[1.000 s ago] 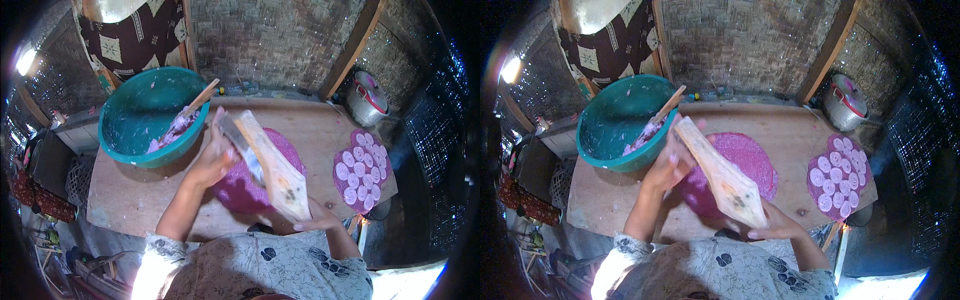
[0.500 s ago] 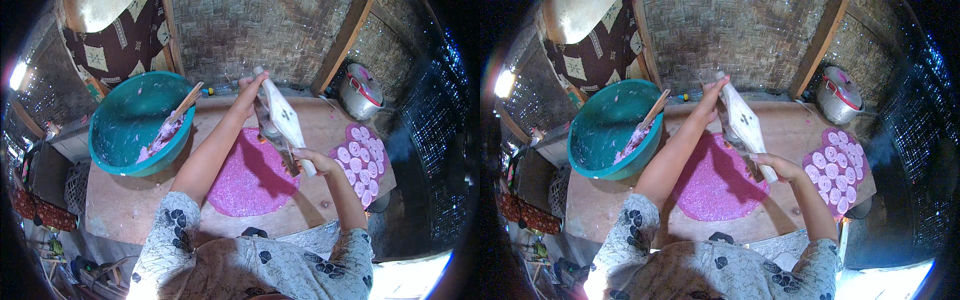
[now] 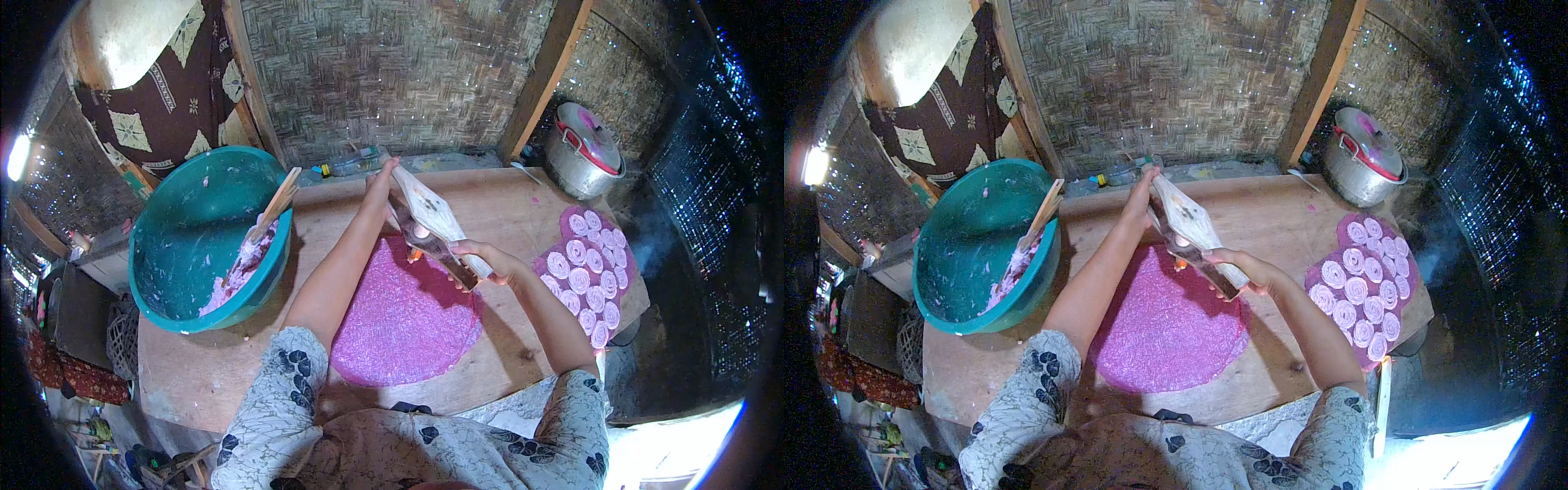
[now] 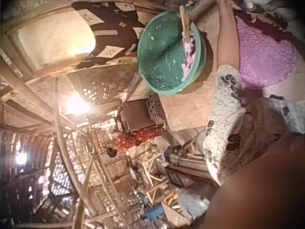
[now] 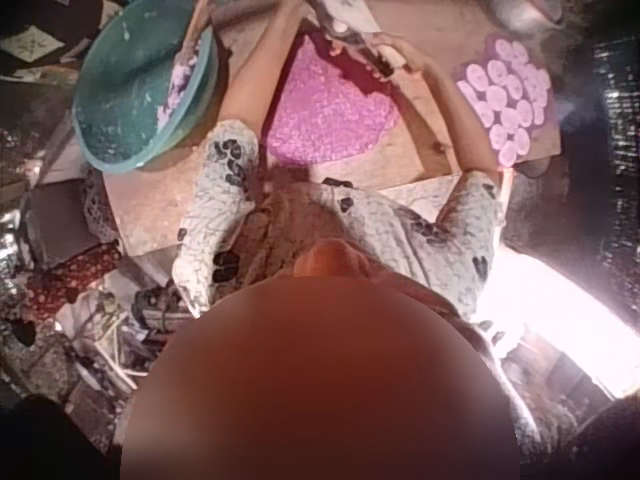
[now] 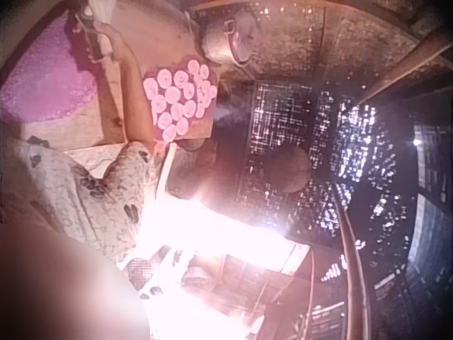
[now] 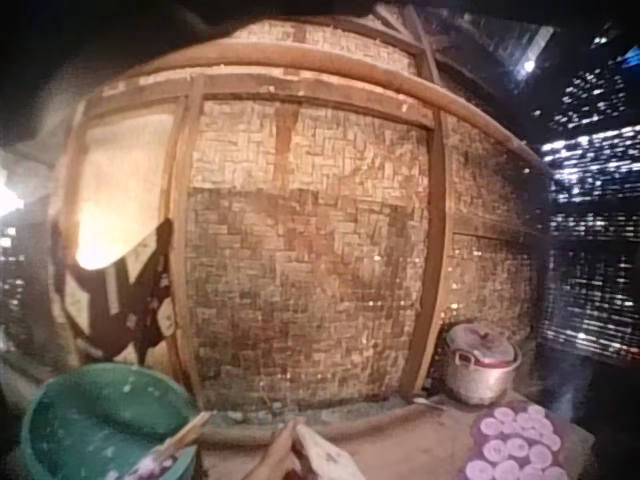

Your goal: The person scoops pink dough from a green bowl into a handheld metal dispenser, then extrudes it in a spiral pattern onto a purple mat to form decorative rolls. The person repeats this process to create multiple rolls on the mat.

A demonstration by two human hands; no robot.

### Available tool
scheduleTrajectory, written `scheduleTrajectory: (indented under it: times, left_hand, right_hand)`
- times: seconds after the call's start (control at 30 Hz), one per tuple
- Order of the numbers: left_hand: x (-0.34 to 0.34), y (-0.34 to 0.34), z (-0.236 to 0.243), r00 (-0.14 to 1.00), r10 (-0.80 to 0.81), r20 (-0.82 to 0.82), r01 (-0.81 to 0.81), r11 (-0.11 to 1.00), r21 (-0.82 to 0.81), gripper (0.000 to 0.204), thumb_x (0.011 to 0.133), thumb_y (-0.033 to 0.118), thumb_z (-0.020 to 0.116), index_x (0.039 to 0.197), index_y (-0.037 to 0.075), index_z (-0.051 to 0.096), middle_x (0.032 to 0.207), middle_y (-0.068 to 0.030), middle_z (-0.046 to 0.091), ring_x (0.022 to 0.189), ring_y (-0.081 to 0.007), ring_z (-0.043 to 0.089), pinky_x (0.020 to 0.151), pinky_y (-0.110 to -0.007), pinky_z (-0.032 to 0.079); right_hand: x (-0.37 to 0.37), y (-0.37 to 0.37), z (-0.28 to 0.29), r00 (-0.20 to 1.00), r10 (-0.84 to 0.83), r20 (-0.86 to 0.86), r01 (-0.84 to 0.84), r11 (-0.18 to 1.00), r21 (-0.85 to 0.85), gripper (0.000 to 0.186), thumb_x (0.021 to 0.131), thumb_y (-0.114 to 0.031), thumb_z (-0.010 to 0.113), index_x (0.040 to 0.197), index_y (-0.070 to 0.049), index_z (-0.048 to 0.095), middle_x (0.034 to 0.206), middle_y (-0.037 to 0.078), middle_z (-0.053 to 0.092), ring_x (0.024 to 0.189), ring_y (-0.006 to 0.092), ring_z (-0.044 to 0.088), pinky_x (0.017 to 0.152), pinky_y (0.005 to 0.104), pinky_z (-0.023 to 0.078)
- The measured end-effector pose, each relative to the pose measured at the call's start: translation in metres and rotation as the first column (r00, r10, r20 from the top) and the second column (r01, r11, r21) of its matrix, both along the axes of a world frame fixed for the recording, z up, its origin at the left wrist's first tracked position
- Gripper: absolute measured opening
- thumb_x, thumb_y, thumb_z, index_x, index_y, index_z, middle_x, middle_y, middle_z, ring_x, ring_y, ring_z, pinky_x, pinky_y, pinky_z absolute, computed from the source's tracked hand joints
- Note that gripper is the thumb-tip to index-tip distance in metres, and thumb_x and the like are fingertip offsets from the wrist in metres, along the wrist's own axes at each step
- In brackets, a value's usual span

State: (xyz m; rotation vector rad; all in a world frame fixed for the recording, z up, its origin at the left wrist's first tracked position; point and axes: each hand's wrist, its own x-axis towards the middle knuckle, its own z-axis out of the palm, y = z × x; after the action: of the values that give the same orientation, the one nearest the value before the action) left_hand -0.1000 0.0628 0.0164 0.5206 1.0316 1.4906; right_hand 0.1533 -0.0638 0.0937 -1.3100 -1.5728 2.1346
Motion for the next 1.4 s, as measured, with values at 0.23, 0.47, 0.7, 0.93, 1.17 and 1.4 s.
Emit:
scheduleTrajectory:
  times: [0.23,0.47,0.7,0.93,1.17,1.4]
  left_hand:
    - [0.008,-0.022,0.041,0.998,0.069,-0.004,-0.069,0.997,0.036,0.032,0.074,0.043,0.07,0.085,0.015,0.059,0.07,-0.0028,0.054,0.055,-0.0166,0.052,0.049,-0.033,0.045]
    - [-0.004,-0.019,0.061,0.997,0.08,0.019,-0.079,0.997,-0.018,0.03,0.075,0.04,0.072,0.089,0.015,0.061,0.072,-0.0026,0.054,0.059,-0.0154,0.053,0.05,-0.032,0.046]
    - [0.012,-0.028,0.067,0.995,0.012,0.103,-0.027,0.989,0.148,0.048,0.071,0.039,0.076,0.097,0.007,0.052,0.082,-0.0051,0.044,0.067,-0.0172,0.042,0.058,-0.039,0.044]
    - [-0.013,-0.019,0.054,0.99,0.13,0.048,-0.131,0.991,0.038,0.045,0.072,0.035,0.075,0.097,0.007,0.05,0.086,-0.0083,0.05,0.072,-0.0195,0.049,0.059,-0.04,0.046]
    - [0.019,-0.03,0.064,0.985,0.047,0.166,-0.069,0.99,0.126,0.024,0.077,0.025,0.072,0.086,0.011,0.055,0.071,-0.0031,0.052,0.058,-0.0166,0.051,0.051,-0.036,0.044]
    - [-0.005,-0.026,0.063,0.99,0.08,0.115,-0.093,0.99,0.108,0.023,0.077,0.025,0.073,0.084,0.011,0.056,0.072,-0.0032,0.054,0.057,-0.017,0.053,0.051,-0.034,0.046]
  right_hand:
    - [0.016,-0.003,0.017,0.998,0.055,-0.042,-0.054,0.998,0.034,0.062,0.082,-0.052,0.057,0.115,0.001,0.053,0.09,0.016,0.064,0.071,0.0223,0.065,0.065,0.0339,0.054]
    - [0.004,-0.005,0.028,0.997,0.006,-0.073,0.008,0.982,0.187,0.052,0.086,-0.048,0.056,0.106,0.0,0.058,0.079,0.011,0.064,0.063,0.0179,0.064,0.057,0.0294,0.052]
    - [0.022,0.003,0.031,0.997,0.074,-0.031,-0.065,0.969,0.24,0.048,0.085,-0.048,0.058,0.093,-0.001,0.063,0.077,0.01,0.064,0.059,0.0171,0.063,0.053,0.0291,0.051]
    - [0.004,-0.009,0.031,0.995,0.041,-0.088,-0.013,0.955,0.295,0.045,0.084,-0.045,0.06,0.093,0.0,0.063,0.076,0.01,0.065,0.059,0.0169,0.063,0.052,0.028,0.05]
    - [0.024,0.0,0.02,0.999,0.017,-0.051,-0.003,0.966,0.259,0.042,0.085,-0.043,0.06,0.086,-0.001,0.064,0.071,0.01,0.064,0.055,0.0156,0.061,0.05,0.0276,0.049]
    - [0.0,0.005,0.0,0.993,0.025,-0.113,0.0,0.975,0.221,0.044,0.085,-0.043,0.059,0.092,0.0,0.063,0.073,0.01,0.065,0.056,0.0164,0.062,0.05,0.0282,0.05]
